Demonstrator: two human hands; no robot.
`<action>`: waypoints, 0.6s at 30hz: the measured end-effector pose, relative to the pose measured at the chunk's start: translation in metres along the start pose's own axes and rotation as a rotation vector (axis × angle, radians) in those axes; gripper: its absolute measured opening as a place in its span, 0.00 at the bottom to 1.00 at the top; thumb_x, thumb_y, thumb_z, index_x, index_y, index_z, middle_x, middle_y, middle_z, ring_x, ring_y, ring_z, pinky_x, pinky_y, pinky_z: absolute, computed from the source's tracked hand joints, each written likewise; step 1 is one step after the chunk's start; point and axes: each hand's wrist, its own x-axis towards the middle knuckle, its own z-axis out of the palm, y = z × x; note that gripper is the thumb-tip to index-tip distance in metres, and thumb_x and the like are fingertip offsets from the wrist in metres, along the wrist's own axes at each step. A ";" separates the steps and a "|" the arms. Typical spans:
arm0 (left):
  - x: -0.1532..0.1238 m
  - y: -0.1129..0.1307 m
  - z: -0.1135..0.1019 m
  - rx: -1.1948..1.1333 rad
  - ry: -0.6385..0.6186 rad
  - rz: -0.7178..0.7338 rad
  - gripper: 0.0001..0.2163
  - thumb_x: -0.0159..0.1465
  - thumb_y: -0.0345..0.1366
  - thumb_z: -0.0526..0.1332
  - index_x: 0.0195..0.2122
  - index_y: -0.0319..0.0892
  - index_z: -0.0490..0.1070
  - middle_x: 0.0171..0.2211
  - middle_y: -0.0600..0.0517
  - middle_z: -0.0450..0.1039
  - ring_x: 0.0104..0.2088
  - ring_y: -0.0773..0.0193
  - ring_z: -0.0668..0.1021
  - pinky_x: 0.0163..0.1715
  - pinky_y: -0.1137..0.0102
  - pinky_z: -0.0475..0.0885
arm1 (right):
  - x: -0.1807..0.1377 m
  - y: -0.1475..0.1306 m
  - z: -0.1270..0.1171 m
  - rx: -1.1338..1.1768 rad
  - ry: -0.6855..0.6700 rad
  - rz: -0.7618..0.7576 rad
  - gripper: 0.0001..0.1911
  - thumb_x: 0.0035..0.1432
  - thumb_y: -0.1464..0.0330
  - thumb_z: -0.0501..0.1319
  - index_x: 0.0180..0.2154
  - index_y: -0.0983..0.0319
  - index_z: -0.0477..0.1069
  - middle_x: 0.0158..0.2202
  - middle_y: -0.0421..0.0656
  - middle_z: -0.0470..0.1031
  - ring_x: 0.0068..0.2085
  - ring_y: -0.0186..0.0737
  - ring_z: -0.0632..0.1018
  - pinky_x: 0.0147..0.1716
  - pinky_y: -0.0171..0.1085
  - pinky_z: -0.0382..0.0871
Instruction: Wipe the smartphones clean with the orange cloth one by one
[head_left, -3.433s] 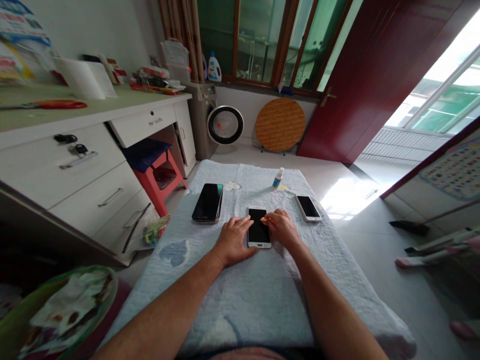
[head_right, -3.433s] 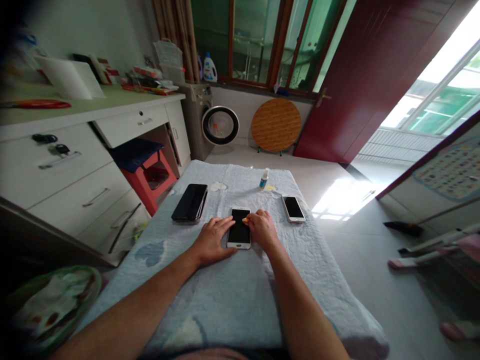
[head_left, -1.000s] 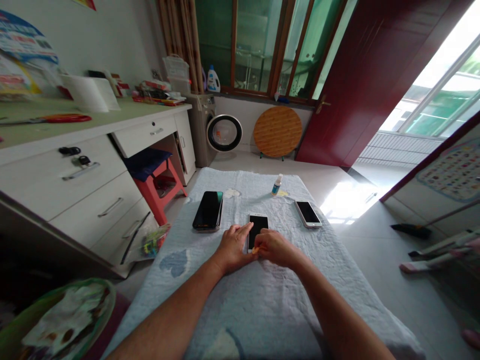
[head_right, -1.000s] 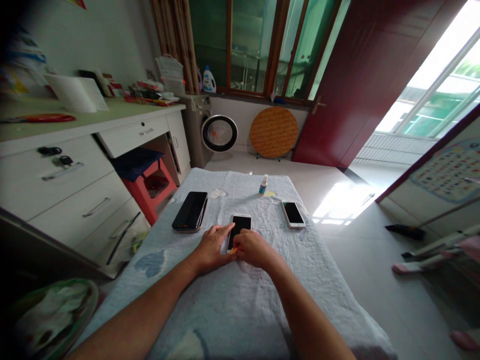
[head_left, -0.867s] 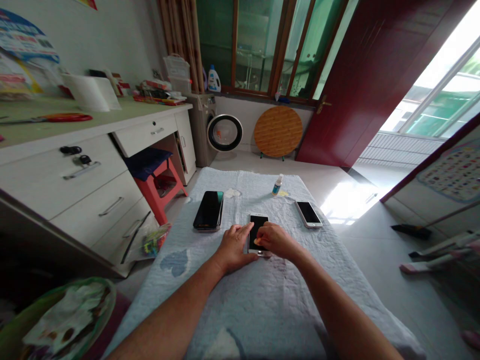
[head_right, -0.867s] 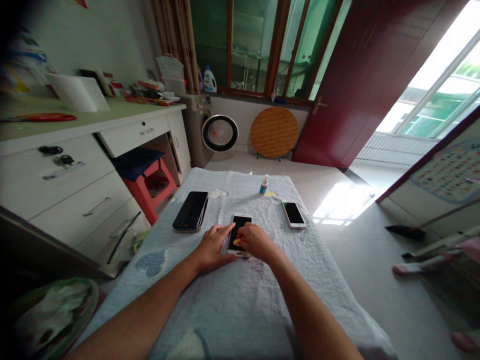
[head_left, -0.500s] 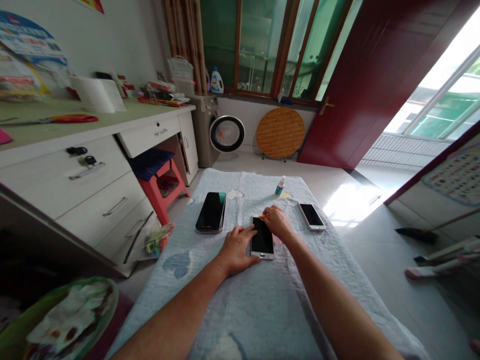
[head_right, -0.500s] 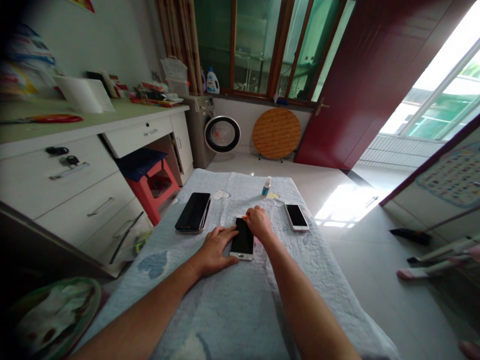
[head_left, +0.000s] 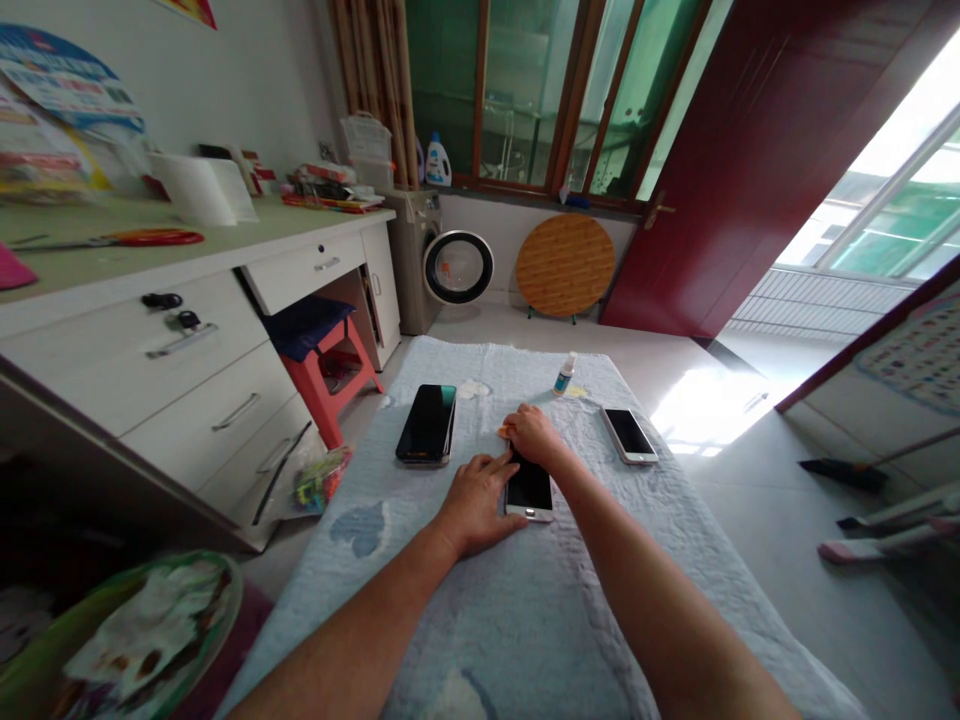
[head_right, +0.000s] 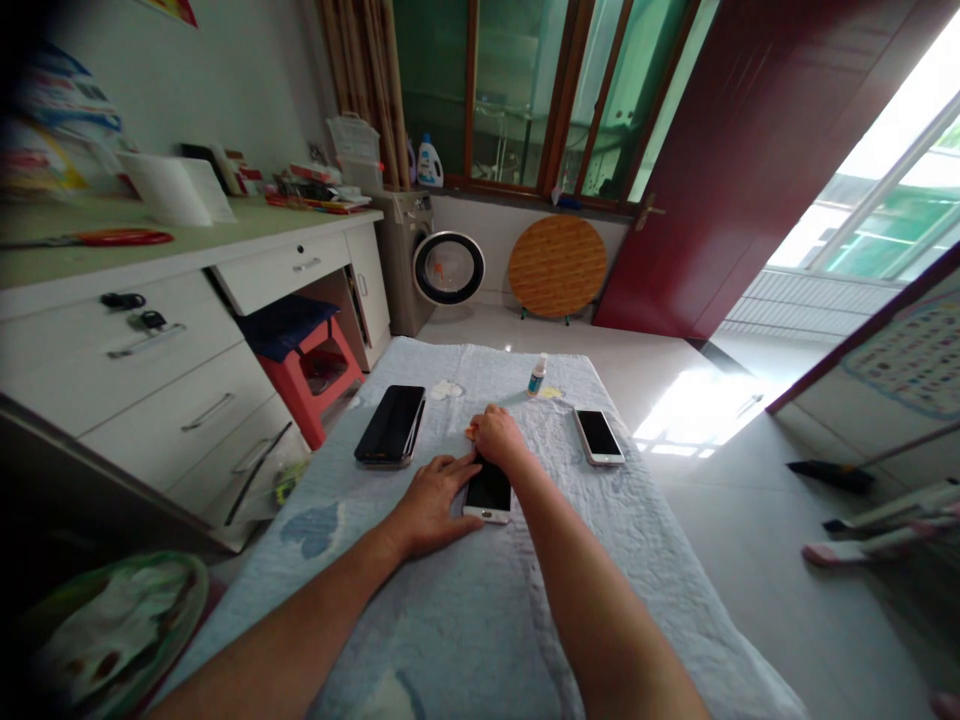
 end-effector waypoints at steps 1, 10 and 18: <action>0.000 0.000 0.000 0.003 0.006 -0.001 0.35 0.53 0.52 0.66 0.60 0.45 0.65 0.64 0.49 0.61 0.57 0.43 0.65 0.57 0.52 0.62 | 0.000 0.002 -0.001 -0.012 -0.010 0.010 0.16 0.65 0.65 0.53 0.41 0.64 0.78 0.40 0.52 0.75 0.44 0.44 0.74 0.45 0.37 0.62; 0.000 0.004 -0.001 0.026 0.019 -0.003 0.34 0.53 0.52 0.66 0.59 0.46 0.65 0.62 0.50 0.63 0.56 0.44 0.66 0.55 0.52 0.63 | 0.007 0.018 -0.009 -0.073 -0.086 0.046 0.16 0.64 0.68 0.52 0.39 0.65 0.78 0.40 0.53 0.77 0.42 0.44 0.76 0.41 0.37 0.64; -0.001 0.004 0.001 0.018 0.033 0.003 0.34 0.53 0.52 0.66 0.60 0.45 0.65 0.62 0.49 0.63 0.57 0.45 0.65 0.56 0.54 0.62 | -0.010 0.047 -0.026 -0.116 -0.170 0.089 0.15 0.61 0.72 0.53 0.38 0.64 0.79 0.38 0.51 0.80 0.39 0.41 0.78 0.36 0.34 0.64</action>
